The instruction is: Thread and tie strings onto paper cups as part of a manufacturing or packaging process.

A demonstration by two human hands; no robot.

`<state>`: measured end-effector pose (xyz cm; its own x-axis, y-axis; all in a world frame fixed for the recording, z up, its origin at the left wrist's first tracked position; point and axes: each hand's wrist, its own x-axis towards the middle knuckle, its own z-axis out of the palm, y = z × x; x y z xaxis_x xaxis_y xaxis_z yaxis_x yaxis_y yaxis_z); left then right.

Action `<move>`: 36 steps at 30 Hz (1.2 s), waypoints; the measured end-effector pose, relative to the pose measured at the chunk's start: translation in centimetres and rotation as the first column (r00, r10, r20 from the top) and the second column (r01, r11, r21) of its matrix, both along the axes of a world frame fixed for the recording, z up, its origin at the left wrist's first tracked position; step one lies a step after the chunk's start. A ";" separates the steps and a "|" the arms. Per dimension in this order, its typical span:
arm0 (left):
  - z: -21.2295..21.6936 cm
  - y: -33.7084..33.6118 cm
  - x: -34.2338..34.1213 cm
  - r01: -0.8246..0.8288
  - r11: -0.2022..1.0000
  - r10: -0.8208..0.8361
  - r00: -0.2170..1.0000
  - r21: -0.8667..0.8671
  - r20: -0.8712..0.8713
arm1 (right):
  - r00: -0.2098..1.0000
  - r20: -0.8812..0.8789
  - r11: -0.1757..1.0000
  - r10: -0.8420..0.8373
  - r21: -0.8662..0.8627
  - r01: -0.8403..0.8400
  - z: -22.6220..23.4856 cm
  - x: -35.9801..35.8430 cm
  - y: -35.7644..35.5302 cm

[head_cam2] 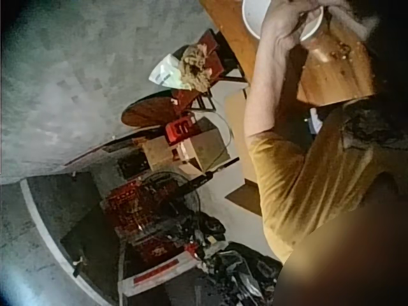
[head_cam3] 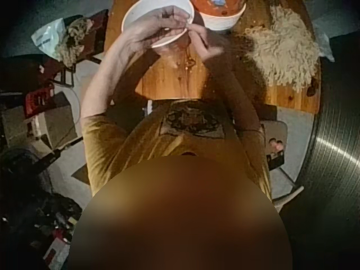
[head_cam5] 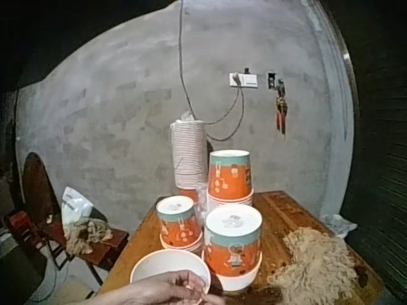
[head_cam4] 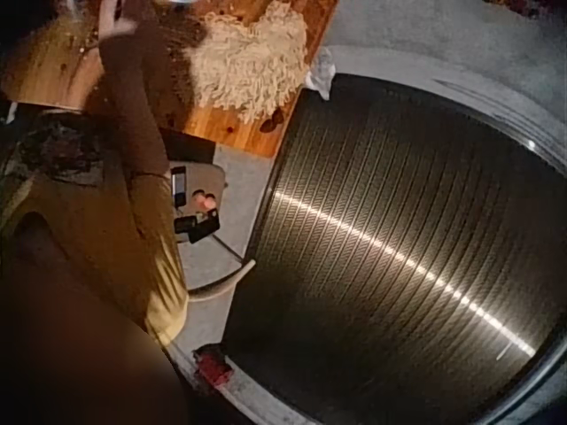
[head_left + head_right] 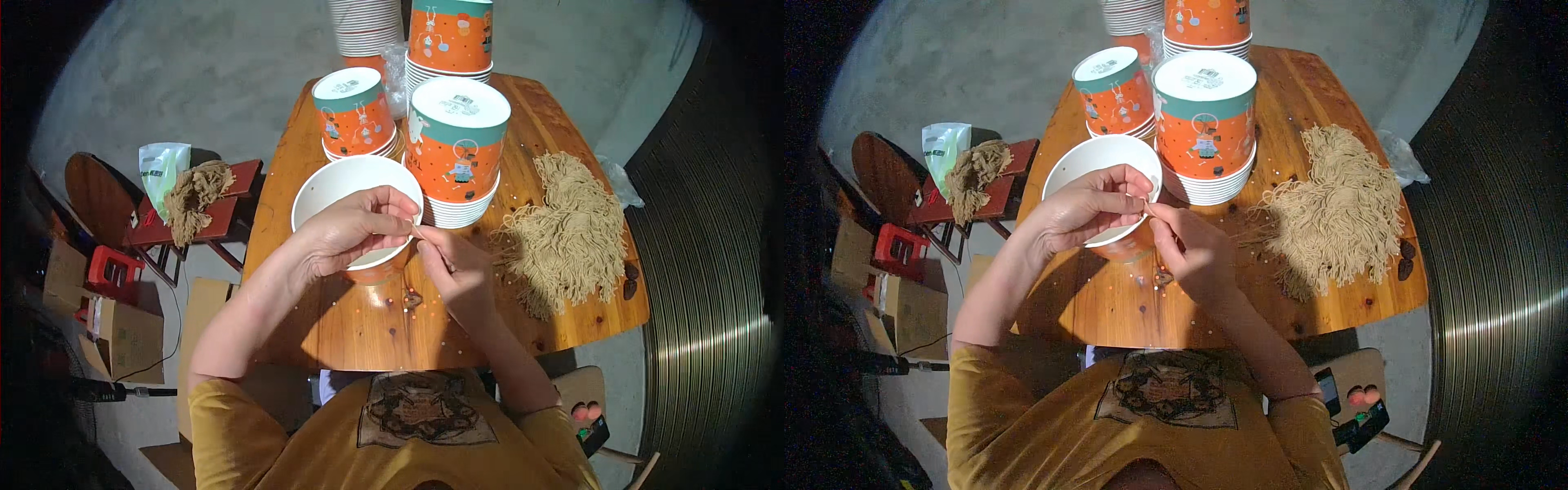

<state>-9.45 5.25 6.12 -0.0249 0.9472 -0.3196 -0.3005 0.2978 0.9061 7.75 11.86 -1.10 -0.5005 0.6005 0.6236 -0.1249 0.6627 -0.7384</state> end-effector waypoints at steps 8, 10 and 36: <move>-0.3 0.1 0.4 0.015 0.996 0.005 0.976 0.088 -0.219 | 0.977 0.011 0.896 0.211 -0.401 -0.189 0.2 0.7 1.1; -0.1 0.1 0.6 0.032 0.996 -0.010 0.964 0.081 -0.266 | 0.896 -0.255 0.779 0.363 -0.444 -0.442 -1.4 0.7 2.4; -0.2 -1.4 0.9 0.231 0.900 0.216 0.500 0.370 -0.839 | 0.970 0.244 0.988 0.012 -0.153 0.026 2.6 -0.7 1.3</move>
